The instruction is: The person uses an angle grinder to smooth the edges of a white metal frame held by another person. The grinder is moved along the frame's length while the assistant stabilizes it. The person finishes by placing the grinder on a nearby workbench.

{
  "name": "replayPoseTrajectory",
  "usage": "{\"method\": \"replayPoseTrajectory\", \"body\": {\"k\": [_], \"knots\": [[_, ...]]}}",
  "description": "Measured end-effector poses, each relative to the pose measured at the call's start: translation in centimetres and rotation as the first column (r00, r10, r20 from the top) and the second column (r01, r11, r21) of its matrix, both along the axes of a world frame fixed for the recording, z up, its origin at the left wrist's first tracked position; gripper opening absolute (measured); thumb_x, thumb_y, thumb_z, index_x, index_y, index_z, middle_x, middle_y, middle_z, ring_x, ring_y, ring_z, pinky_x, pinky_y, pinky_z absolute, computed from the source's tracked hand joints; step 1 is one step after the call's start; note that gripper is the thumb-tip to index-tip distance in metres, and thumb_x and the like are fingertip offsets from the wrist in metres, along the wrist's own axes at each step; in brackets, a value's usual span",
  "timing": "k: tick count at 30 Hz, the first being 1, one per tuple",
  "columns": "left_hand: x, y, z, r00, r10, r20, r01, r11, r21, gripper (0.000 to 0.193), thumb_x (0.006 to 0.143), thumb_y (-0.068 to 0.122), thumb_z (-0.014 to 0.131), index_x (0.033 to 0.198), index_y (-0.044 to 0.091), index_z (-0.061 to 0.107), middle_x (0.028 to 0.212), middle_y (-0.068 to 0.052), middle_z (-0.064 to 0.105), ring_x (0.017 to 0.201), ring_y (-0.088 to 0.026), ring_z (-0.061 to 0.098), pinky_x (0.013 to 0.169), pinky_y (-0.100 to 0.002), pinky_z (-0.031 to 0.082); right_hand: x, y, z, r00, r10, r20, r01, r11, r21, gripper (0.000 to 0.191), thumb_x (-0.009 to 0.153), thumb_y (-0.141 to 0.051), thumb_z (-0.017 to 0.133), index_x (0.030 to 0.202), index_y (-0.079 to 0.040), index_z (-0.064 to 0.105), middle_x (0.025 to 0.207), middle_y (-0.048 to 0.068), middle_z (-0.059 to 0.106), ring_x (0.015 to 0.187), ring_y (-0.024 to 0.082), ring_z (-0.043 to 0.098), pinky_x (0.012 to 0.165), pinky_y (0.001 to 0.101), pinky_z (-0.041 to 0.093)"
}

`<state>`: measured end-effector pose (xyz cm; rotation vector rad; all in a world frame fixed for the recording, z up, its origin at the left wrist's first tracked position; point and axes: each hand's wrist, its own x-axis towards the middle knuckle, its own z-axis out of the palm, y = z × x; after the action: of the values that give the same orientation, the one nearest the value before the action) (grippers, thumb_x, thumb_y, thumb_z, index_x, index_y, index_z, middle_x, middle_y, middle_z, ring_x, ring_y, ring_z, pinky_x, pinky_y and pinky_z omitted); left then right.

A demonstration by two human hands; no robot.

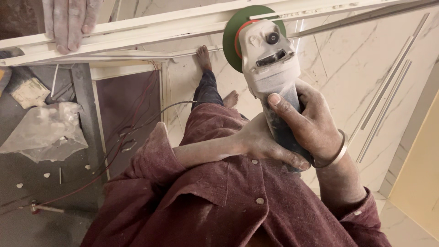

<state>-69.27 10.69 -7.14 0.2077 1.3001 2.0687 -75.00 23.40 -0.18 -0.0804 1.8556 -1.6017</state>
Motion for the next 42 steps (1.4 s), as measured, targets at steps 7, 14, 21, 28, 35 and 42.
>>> {"method": "replayPoseTrajectory", "body": {"k": [7, 14, 21, 28, 35, 42], "knots": [[-0.4, 0.5, -0.3, 1.000, 0.006, 0.002, -0.006, 1.000, -0.010, 0.095, 0.069, 0.030, 0.093, 0.137, -0.009, 0.039, 0.122, -0.016, 0.066, 0.111, -0.022, 0.072, 0.092, -0.032, 0.066, -0.4, 0.6, -0.4, 1.000, -0.009, -0.003, 0.009, 0.999, -0.045, 0.051, 0.100, -0.038, 0.068, 0.125, 0.005, 0.063, 0.103, 0.010, 0.070, 0.091, 0.012, 0.067, 0.076, 0.0270, 0.057], [-1.5, 1.5, -0.6, 1.000, -0.021, 0.013, 0.021, 1.000, 0.000, 0.094, 0.070, 0.030, 0.093, 0.136, -0.009, 0.039, 0.120, -0.016, 0.067, 0.108, -0.022, 0.073, 0.091, -0.033, 0.067, -1.3, 1.7, -0.9, 1.000, -0.017, -0.003, 0.017, 0.999, -0.040, 0.050, 0.099, -0.039, 0.068, 0.124, 0.005, 0.064, 0.101, 0.010, 0.071, 0.088, 0.013, 0.068, 0.073, 0.0272, 0.058], [-2.3, 2.5, -0.8, 0.998, -0.035, 0.047, 0.035, 0.999, -0.007, 0.095, 0.069, 0.027, 0.093, 0.137, -0.010, 0.038, 0.121, -0.018, 0.067, 0.109, -0.023, 0.073, 0.091, -0.033, 0.067, -2.1, 2.7, -0.9, 1.000, -0.009, -0.003, 0.009, 0.999, -0.046, 0.052, 0.099, -0.040, 0.069, 0.124, 0.005, 0.064, 0.100, 0.010, 0.071, 0.088, 0.013, 0.067, 0.072, 0.0272, 0.057], [-2.6, 3.6, -1.8, 0.999, -0.002, 0.040, 0.000, 0.999, 0.053, 0.101, 0.069, 0.027, 0.094, 0.141, -0.011, 0.033, 0.128, -0.020, 0.065, 0.118, -0.026, 0.071, 0.098, -0.035, 0.066, -2.5, 3.6, -1.1, 1.000, -0.025, -0.007, 0.024, 0.999, -0.024, 0.050, 0.100, -0.039, 0.068, 0.124, 0.005, 0.064, 0.103, 0.008, 0.070, 0.090, 0.011, 0.066, 0.075, 0.0262, 0.056], [-2.9, 4.2, -2.2, 0.999, -0.014, 0.031, 0.012, 0.999, 0.041, 0.104, 0.070, 0.028, 0.093, 0.143, -0.011, 0.030, 0.130, -0.021, 0.063, 0.120, -0.026, 0.070, 0.100, -0.036, 0.065, -2.7, 4.0, -1.3, 0.999, -0.032, 0.002, 0.032, 0.999, -0.016, 0.050, 0.099, -0.038, 0.068, 0.124, 0.005, 0.064, 0.103, 0.009, 0.071, 0.091, 0.012, 0.066, 0.076, 0.0272, 0.056], [-3.5, 5.0, -2.6, 0.999, -0.049, -0.008, 0.049, 0.999, -0.017, 0.103, 0.071, 0.026, 0.094, 0.143, -0.010, 0.031, 0.130, -0.020, 0.064, 0.121, -0.026, 0.070, 0.102, -0.036, 0.065, -3.1, 5.0, -1.8, 0.999, -0.038, -0.014, 0.039, 0.999, 0.005, 0.049, 0.099, -0.037, 0.068, 0.125, 0.004, 0.064, 0.106, 0.009, 0.071, 0.095, 0.012, 0.067, 0.079, 0.0274, 0.057]]}}
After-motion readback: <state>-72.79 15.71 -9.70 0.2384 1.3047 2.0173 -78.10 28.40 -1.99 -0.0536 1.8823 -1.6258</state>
